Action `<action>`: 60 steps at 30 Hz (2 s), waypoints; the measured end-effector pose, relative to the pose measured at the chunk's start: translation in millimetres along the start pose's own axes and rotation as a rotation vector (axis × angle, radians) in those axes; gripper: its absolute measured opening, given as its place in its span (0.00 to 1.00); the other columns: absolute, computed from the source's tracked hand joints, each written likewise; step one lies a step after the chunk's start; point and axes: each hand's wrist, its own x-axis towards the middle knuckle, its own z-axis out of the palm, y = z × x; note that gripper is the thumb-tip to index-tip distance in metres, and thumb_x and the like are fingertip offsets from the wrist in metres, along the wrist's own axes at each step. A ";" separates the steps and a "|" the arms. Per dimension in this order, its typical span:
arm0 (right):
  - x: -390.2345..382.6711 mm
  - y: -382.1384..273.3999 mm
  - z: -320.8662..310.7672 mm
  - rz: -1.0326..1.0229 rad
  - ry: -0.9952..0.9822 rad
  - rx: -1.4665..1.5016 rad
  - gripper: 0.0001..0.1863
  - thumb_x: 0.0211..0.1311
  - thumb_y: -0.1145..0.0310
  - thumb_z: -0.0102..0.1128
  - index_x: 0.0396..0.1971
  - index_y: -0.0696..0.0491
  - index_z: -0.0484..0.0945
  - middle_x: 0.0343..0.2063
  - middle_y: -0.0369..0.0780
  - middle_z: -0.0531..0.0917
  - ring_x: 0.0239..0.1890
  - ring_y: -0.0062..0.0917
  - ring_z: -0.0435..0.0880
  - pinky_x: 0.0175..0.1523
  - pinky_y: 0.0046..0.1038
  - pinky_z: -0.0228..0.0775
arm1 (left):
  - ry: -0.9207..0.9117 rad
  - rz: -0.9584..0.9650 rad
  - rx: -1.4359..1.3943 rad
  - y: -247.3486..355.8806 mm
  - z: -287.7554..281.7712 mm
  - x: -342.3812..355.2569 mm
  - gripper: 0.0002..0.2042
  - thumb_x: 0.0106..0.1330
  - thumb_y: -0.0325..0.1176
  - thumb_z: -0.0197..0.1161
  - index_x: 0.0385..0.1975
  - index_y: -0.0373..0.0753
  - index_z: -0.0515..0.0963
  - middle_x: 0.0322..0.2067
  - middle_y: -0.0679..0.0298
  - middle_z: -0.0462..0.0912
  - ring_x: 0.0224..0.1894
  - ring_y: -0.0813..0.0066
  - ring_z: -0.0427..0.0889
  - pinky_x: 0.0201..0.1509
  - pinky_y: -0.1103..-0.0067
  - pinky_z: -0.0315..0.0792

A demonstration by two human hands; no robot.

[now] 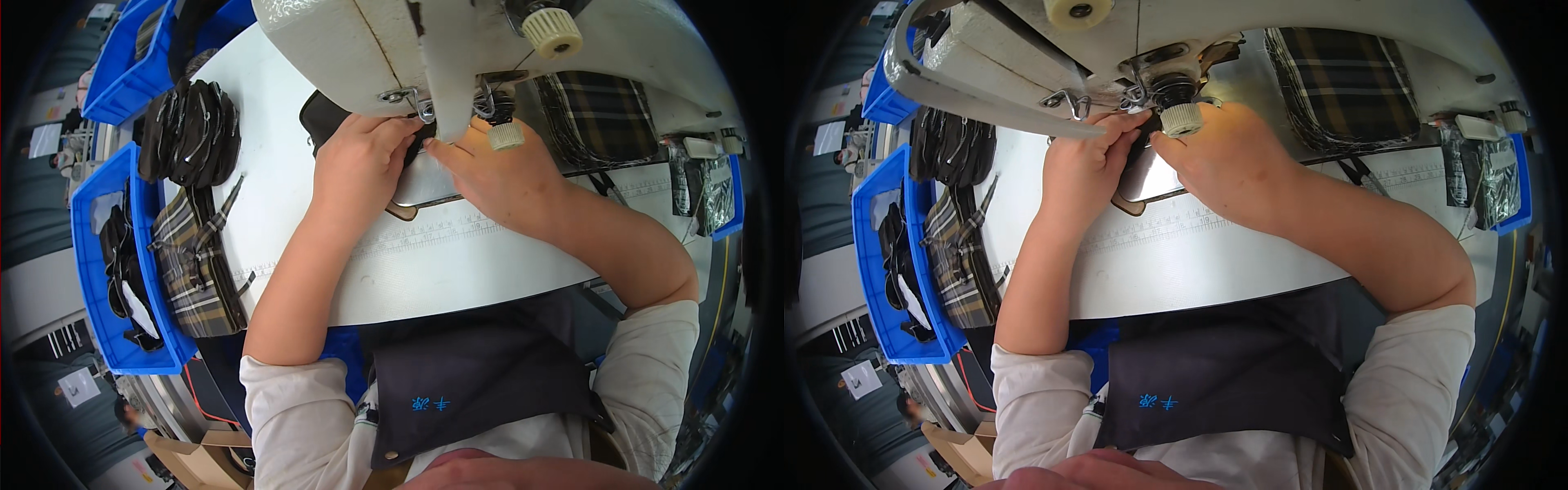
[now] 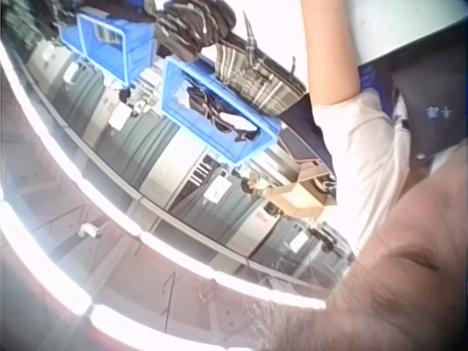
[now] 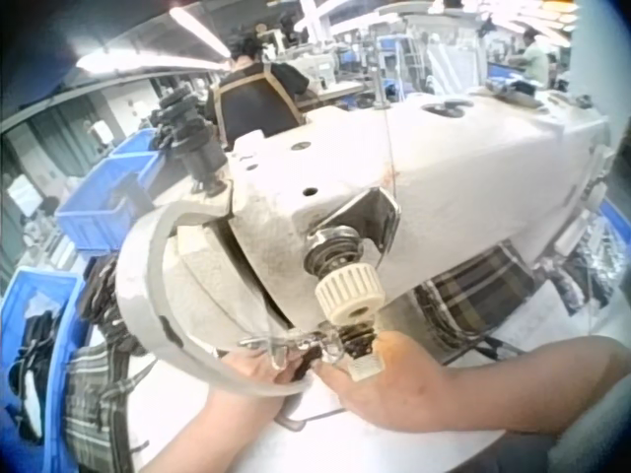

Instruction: The person operates an industrial sewing machine to stitch a zipper onto a small black fabric pouch. They guide the pouch under the needle, aligning the zipper teeth with the fabric edge, and sew along the length of the zipper. The person periodically stops to adjust the pouch and reposition it for the next seam.

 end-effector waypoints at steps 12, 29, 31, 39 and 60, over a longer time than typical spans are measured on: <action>-2.6 2.2 1.7 0.015 0.008 -0.021 0.23 0.56 0.69 0.71 0.54 0.52 0.87 0.25 0.37 0.86 0.37 0.34 0.86 0.45 0.36 0.77 | -0.129 -0.063 -0.103 6.1 -22.1 -6.2 0.20 0.61 0.34 0.77 0.54 0.44 0.82 0.48 0.59 0.87 0.50 0.56 0.85 0.53 0.67 0.79; -1.8 -2.6 -6.9 -0.088 0.014 -0.033 0.22 0.53 0.70 0.70 0.51 0.46 0.86 0.35 0.34 0.84 0.37 0.29 0.86 0.44 0.34 0.74 | -0.160 -0.070 -0.252 12.0 -28.4 -14.1 0.19 0.59 0.29 0.74 0.51 0.41 0.81 0.47 0.60 0.86 0.49 0.59 0.86 0.49 0.68 0.82; -1.4 -3.0 -6.6 -0.093 0.015 -0.021 0.22 0.52 0.71 0.69 0.51 0.47 0.86 0.37 0.34 0.84 0.38 0.28 0.86 0.44 0.34 0.74 | -0.157 -0.001 -0.150 19.0 -32.4 -14.9 0.20 0.57 0.28 0.74 0.52 0.41 0.81 0.51 0.60 0.85 0.52 0.60 0.84 0.51 0.67 0.82; -0.3 -5.9 -5.3 -0.087 -0.020 0.017 0.21 0.54 0.72 0.67 0.50 0.51 0.86 0.34 0.34 0.84 0.36 0.29 0.87 0.40 0.33 0.74 | 0.007 0.103 0.223 27.3 -19.9 -16.9 0.20 0.51 0.23 0.72 0.47 0.40 0.83 0.41 0.66 0.81 0.44 0.63 0.81 0.47 0.71 0.80; -4.9 -7.8 -1.1 -0.071 -0.045 0.023 0.16 0.49 0.74 0.70 0.41 0.53 0.85 0.37 0.39 0.84 0.39 0.32 0.85 0.45 0.35 0.73 | -0.142 0.120 0.244 21.0 -15.7 -15.2 0.22 0.53 0.24 0.70 0.49 0.47 0.89 0.35 0.69 0.76 0.38 0.67 0.76 0.41 0.72 0.76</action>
